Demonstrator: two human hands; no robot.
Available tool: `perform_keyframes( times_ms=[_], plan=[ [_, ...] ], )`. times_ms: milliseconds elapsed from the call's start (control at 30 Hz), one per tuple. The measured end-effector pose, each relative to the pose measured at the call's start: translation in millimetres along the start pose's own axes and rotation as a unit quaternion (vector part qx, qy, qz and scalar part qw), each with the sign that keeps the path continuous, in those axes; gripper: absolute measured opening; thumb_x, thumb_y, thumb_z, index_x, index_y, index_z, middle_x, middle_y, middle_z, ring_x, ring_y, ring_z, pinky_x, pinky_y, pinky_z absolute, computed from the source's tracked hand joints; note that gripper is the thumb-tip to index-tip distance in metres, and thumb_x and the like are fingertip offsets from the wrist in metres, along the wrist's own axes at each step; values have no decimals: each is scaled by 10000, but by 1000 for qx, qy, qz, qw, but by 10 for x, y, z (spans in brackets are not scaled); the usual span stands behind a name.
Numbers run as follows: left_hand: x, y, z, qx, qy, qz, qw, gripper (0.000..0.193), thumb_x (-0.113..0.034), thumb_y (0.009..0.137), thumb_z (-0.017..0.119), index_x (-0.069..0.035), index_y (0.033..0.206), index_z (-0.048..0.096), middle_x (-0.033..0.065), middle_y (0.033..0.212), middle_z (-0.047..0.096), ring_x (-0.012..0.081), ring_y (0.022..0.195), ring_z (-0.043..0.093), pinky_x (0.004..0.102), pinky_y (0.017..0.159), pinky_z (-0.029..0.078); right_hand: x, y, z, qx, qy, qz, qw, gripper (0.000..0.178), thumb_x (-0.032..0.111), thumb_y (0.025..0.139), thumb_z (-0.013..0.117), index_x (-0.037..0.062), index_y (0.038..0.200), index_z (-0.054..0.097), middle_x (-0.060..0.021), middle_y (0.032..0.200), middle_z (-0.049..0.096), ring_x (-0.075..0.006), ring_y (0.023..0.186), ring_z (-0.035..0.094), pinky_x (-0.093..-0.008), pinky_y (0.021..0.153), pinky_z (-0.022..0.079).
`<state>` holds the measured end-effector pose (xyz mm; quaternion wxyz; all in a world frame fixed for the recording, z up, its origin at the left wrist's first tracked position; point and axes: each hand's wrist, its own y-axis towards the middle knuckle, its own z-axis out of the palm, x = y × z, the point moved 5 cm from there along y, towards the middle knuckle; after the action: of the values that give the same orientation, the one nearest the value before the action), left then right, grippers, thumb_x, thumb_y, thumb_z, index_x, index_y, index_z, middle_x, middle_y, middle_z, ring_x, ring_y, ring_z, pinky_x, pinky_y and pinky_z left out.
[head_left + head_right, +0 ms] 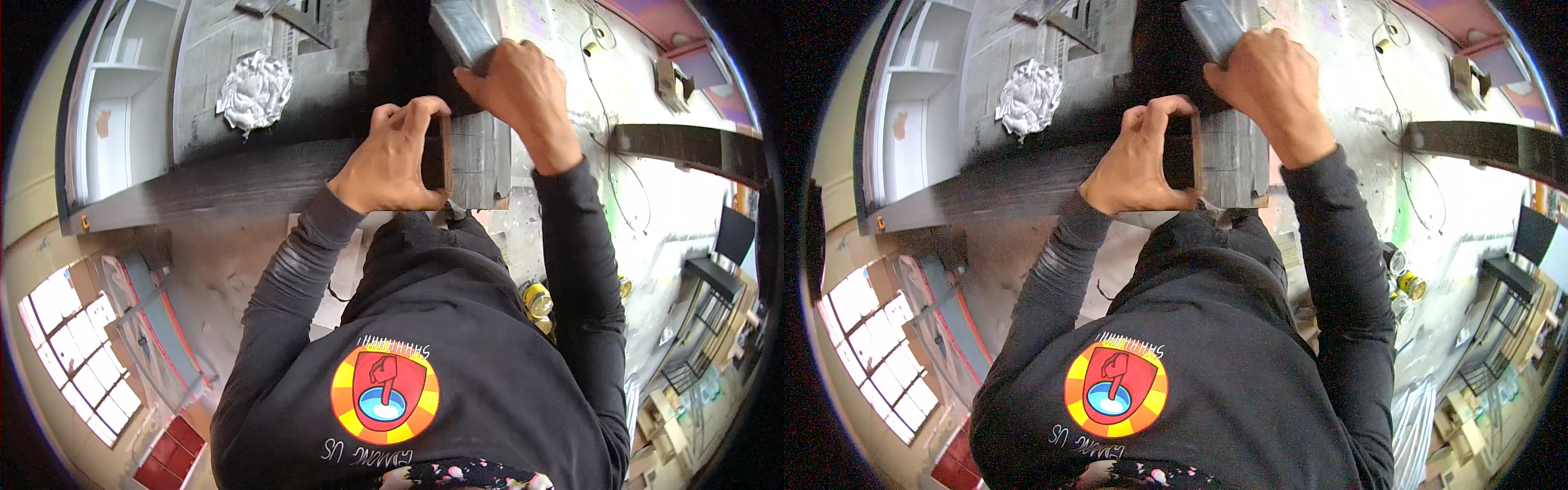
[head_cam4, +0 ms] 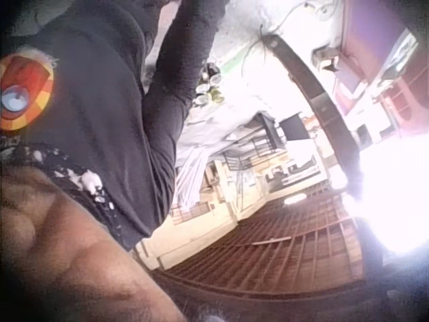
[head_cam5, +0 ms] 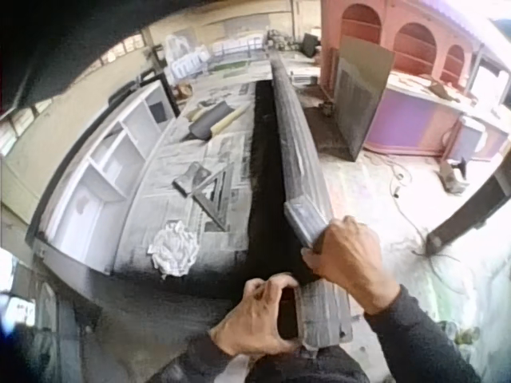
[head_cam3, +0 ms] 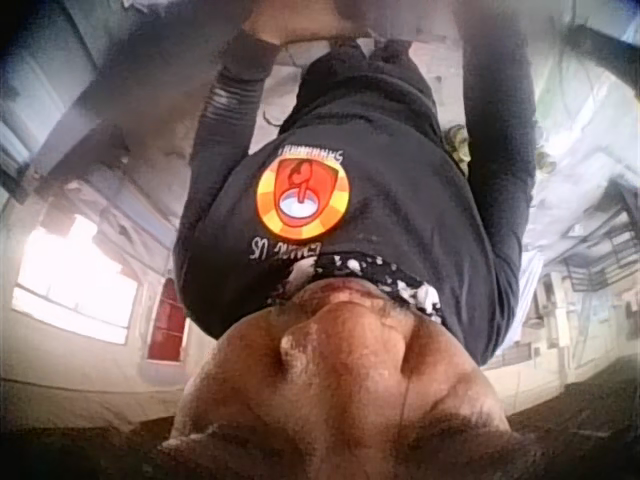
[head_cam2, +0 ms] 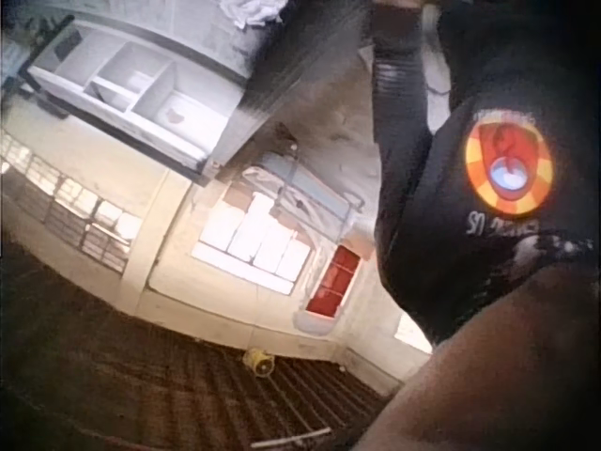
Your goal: Marking a wooden board with a pencil using a wood block and metal tube for alignment.
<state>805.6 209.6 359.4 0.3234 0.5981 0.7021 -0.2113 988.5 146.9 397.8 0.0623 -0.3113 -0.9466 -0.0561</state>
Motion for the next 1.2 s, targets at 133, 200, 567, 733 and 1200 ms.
perform_keyframes(
  times_ms=[133, 200, 567, 733, 1200],
  plan=[
    [44, -69, 18, -16, -46, 14, 999, 984, -251, 587, 922, -62, 1394, 390, 134, 1363, 533, 364, 1248, 527, 445, 1131, 343, 82, -574, -340, -155, 122, -67, 978, 346, 313, 841, 814, 1, 975, 751, -190, 867, 707, -378, 723, 706, -464, 645, 563],
    [42, -93, 43, -25, -73, 15, 997, 961, -198, 609, 906, -50, 1400, 382, 132, 1376, 530, 369, 1201, 595, 444, 1101, 424, 71, -962, -112, -45, 243, -60, 967, 256, 193, 848, 809, 8, 1013, 741, -177, 885, 693, -368, 735, 699, -429, 643, 554],
    [-57, -26, -2, -17, -35, 26, 999, 960, -168, 626, 901, -65, 1422, 374, 142, 1386, 524, 385, 1184, 609, 439, 1060, 489, -208, -1495, 270, 26, 455, 59, 888, 202, -41, 949, 626, 17, 1115, 726, -150, 874, 731, -218, 718, 718, -338, 672, 558],
    [-39, 4, 3, -17, -19, 27, 999, 957, -187, 624, 910, -66, 1410, 377, 150, 1362, 547, 367, 1150, 630, 437, 1041, 505, -100, -1352, 309, -10, 416, 3, 909, 239, 41, 892, 698, 36, 1130, 677, -221, 890, 734, -386, 781, 746, -435, 701, 582],
    [-44, 33, -14, -9, -27, 17, 999, 963, -171, 561, 960, -60, 1341, 406, 158, 1376, 552, 327, 1126, 646, 418, 1016, 519, 246, -1018, 418, -8, 320, -52, 946, 204, 182, 965, 643, 0, 903, 572, -249, 809, 680, -476, 743, 685, -524, 654, 553]
  ],
)
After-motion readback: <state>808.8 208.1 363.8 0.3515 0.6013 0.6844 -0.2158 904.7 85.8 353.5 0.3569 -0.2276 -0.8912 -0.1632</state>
